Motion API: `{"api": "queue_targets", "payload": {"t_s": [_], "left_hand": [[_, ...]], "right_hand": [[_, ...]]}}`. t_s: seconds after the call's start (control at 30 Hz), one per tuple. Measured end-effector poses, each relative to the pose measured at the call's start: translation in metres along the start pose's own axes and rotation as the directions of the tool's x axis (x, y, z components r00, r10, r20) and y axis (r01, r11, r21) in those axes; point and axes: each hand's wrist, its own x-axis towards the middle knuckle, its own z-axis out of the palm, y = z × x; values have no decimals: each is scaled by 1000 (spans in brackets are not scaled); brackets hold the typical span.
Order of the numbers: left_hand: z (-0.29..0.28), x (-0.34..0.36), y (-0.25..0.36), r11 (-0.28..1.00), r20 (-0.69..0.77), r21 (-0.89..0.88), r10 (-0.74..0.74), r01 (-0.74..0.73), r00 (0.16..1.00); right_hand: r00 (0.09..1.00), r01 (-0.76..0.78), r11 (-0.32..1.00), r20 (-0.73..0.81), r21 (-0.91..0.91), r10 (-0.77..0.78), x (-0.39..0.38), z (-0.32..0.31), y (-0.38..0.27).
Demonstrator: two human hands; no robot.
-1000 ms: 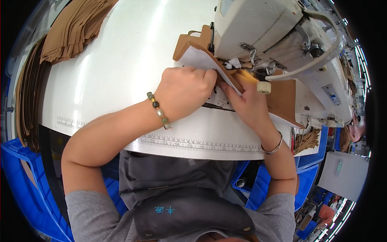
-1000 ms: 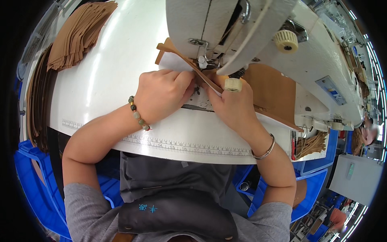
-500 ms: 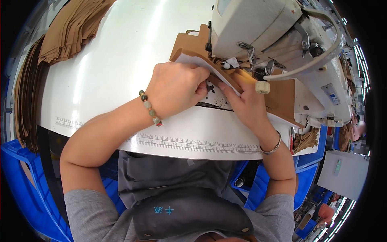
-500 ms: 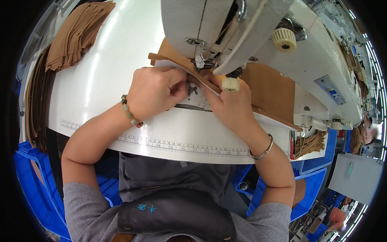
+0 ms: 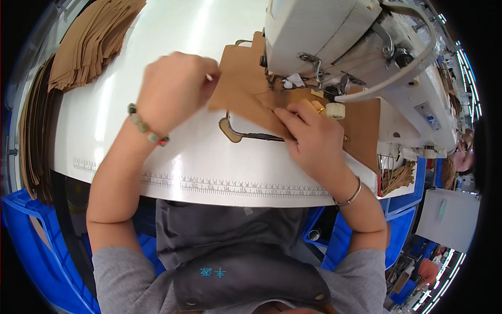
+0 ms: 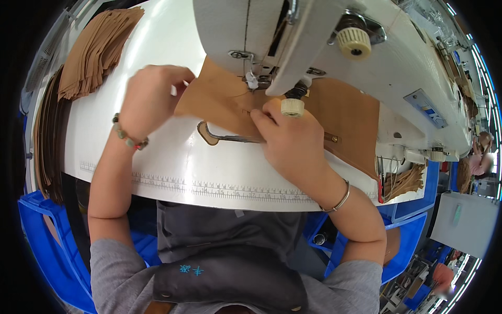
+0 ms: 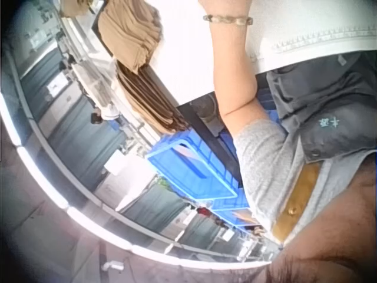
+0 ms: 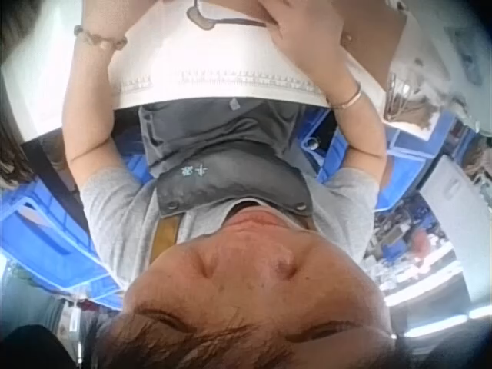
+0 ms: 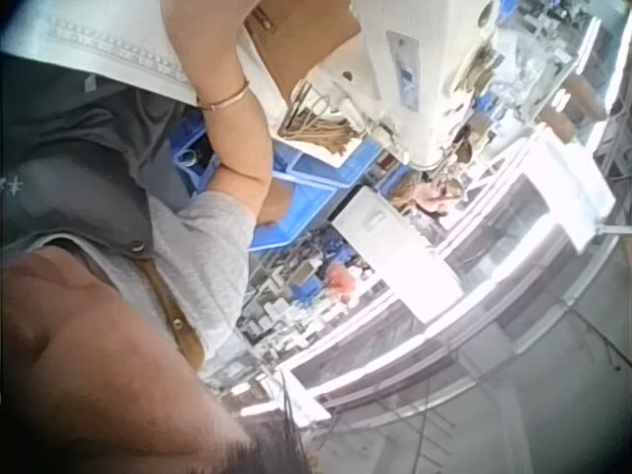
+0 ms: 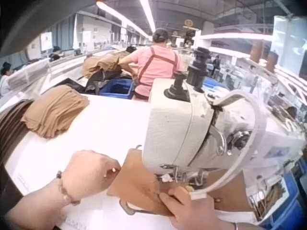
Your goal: Sewing and assembling leather bag components using an industrial sewing machine.
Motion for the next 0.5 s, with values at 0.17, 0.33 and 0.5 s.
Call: {"api": "queue_targets", "payload": {"t_s": [0.17,0.33,0.5], "left_hand": [[-13,2,-7,1000,-275,25,18,-11,961],[-3,-13,29,920,-122,-232,294,-316,948],[6,-19,41,923,64,-288,285,-256,956]], "right_hand": [[994,107,991,-14,-82,-109,-4,-8,-14],[993,114,993,-20,-35,-114,-4,-13,-19],[999,44,990,-38,131,-39,-3,-11,-16]]}}
